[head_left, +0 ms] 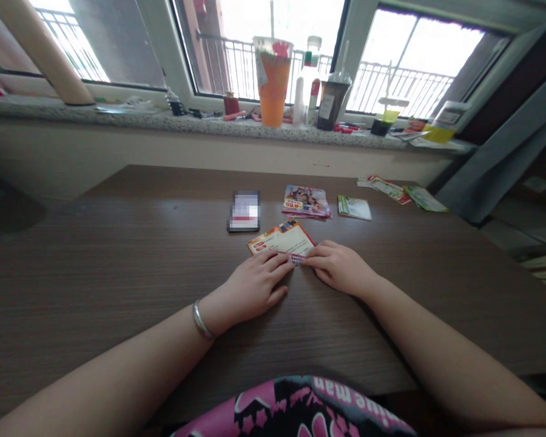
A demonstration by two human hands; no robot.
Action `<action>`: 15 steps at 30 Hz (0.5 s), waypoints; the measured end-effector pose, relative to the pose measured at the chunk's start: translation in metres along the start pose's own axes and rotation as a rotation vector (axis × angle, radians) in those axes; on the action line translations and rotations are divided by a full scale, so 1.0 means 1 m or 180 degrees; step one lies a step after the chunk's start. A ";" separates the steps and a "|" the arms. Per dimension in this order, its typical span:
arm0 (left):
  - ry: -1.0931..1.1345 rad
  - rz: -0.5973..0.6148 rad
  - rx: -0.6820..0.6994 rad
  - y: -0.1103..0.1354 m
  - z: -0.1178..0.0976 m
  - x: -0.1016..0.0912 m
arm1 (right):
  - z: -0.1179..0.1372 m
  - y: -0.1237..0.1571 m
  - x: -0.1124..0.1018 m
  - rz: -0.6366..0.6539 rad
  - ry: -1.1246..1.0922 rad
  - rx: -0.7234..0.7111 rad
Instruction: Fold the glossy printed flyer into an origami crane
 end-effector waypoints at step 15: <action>-0.0244 -0.0133 0.0002 -0.008 -0.006 -0.007 | 0.021 -0.010 0.002 0.0216 0.0361 0.0020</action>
Point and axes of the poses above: each hand's wrist, its own y-axis away from the middle knuckle, its own x-axis out of the palm, z = x × y, the point moved 3 cm from there along -y, towards the middle knuckle, and after that the axes turned 10 degrees about -y, right-handed, at the moved point
